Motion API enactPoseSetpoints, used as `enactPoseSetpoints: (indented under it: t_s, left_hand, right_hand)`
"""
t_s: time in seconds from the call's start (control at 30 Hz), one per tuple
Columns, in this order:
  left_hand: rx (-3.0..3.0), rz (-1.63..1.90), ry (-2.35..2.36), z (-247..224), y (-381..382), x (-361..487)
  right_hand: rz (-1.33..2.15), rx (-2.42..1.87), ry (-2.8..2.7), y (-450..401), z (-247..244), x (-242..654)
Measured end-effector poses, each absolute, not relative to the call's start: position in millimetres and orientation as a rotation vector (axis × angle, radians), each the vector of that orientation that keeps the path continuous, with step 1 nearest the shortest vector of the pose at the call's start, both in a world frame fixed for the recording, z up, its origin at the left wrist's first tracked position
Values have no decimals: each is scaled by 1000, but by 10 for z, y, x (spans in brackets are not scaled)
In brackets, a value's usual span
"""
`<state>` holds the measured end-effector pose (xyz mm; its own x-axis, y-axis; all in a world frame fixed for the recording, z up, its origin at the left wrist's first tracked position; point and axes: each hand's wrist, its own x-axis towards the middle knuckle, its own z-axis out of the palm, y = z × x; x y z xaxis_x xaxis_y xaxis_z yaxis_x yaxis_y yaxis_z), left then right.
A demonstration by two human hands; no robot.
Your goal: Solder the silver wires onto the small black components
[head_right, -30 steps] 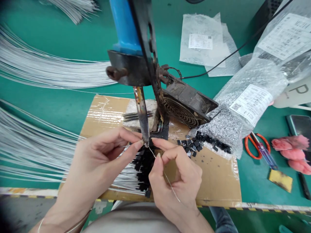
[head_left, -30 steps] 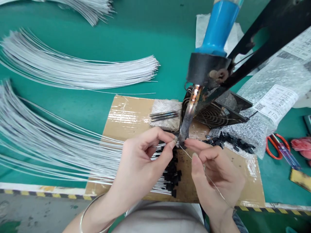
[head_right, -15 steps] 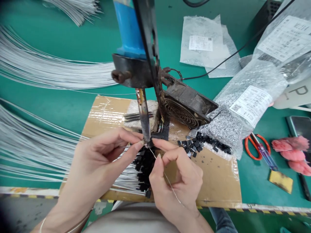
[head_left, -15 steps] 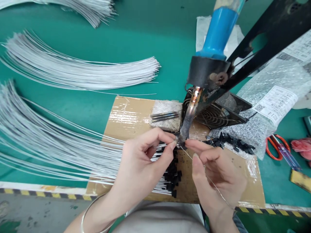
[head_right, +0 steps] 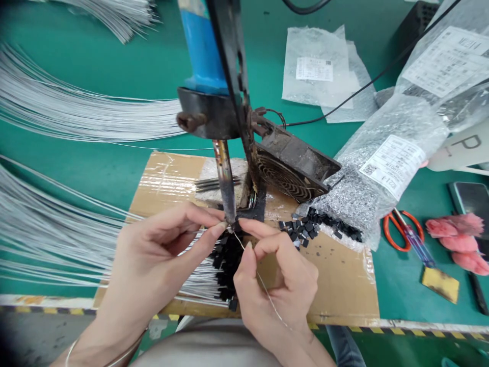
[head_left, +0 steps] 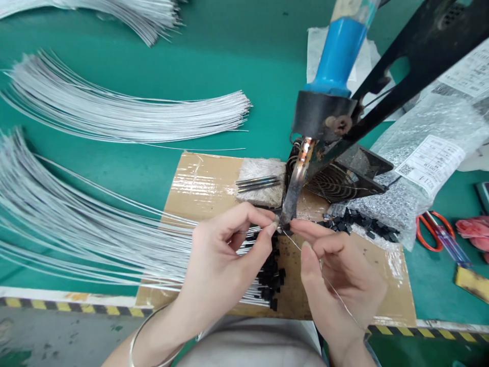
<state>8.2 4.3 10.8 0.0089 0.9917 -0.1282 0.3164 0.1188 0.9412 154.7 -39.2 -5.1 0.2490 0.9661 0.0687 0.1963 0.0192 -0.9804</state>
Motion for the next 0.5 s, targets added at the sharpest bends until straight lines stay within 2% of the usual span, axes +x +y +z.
enactPoseSetpoints:
  t_s: [0.5]
  left_hand:
    - [1361,926,1452,86,66,86]
  right_hand:
    - [794,-1461,-1240,-369,-43,1536]
